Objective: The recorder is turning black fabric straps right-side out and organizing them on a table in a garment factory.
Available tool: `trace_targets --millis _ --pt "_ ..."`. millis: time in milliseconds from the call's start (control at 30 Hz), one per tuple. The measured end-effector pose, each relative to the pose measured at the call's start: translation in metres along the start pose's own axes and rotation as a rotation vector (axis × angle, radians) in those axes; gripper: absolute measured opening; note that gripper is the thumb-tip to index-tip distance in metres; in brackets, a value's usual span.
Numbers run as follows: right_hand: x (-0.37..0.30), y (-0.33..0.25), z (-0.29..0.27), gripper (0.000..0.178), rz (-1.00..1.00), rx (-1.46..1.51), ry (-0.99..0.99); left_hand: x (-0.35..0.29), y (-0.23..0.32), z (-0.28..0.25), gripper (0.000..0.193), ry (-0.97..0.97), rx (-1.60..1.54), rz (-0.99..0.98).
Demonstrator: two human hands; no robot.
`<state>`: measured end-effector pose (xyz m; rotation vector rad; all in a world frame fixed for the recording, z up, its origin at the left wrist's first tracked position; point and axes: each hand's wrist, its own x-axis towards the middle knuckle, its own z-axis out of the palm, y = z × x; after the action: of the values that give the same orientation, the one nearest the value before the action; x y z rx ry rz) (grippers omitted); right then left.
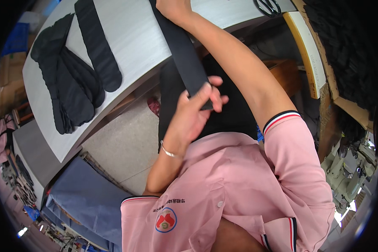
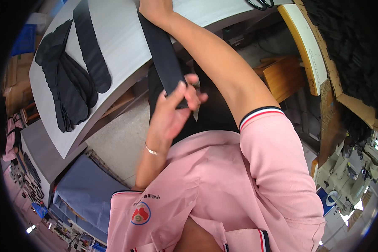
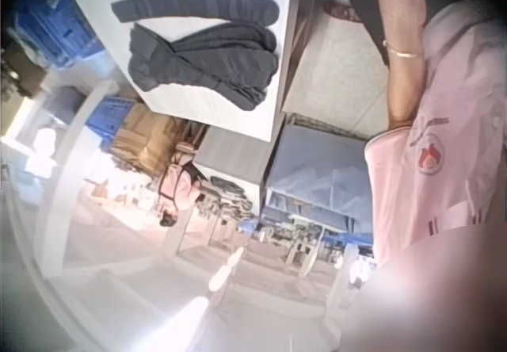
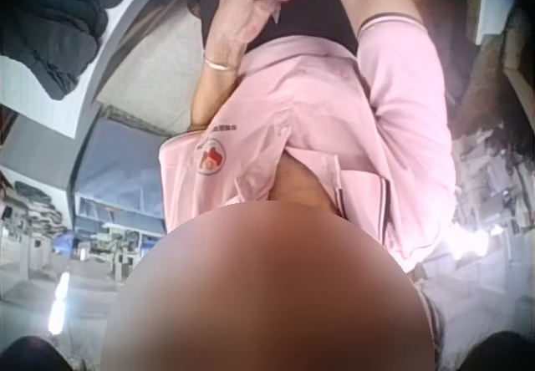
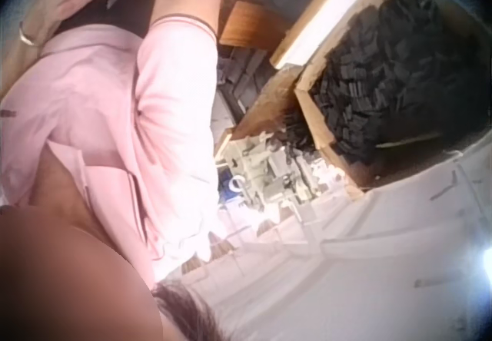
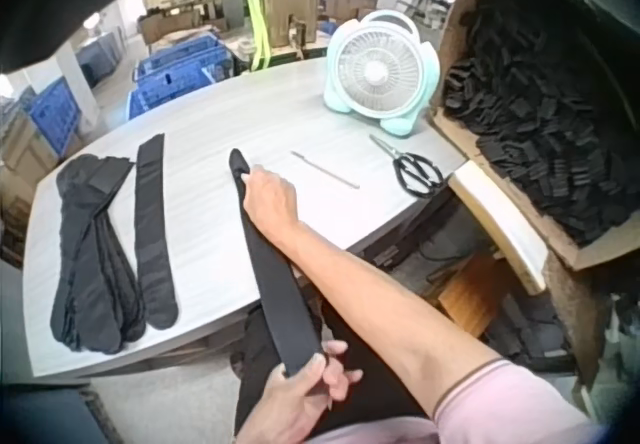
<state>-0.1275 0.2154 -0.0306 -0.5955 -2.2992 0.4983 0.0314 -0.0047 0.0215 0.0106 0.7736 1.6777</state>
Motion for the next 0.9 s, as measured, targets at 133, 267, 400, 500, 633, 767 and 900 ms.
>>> trace_targets --millis 133,267,400,500,633,767,900 --pt "0.017 0.003 0.007 0.024 0.023 -0.042 0.045 -0.016 -0.014 -0.016 0.036 -0.046 -0.001 -0.030" --pt "0.014 0.002 0.009 0.027 0.055 -0.018 0.031 -0.004 0.005 -0.019 0.042 0.014 -0.001 -0.054" --pt "0.012 -0.017 0.011 0.027 0.087 -0.341 0.014 0.018 0.013 -0.027 0.049 0.077 -0.196 -0.062" --pt "0.009 0.000 0.010 0.027 0.055 0.014 0.024 0.008 0.001 -0.017 0.050 0.033 -0.002 -0.002" --pt "0.014 0.005 0.015 0.027 0.058 -0.007 0.068 -0.033 -0.011 -0.020 0.047 0.022 0.012 -0.046" --pt "0.016 0.004 0.019 0.027 0.095 -0.022 0.075 -0.078 -0.042 -0.027 0.044 -0.006 -0.078 -0.257" --pt "0.021 0.009 0.018 0.027 0.130 -0.022 0.052 -0.076 -0.031 -0.036 0.043 0.277 0.078 0.040"
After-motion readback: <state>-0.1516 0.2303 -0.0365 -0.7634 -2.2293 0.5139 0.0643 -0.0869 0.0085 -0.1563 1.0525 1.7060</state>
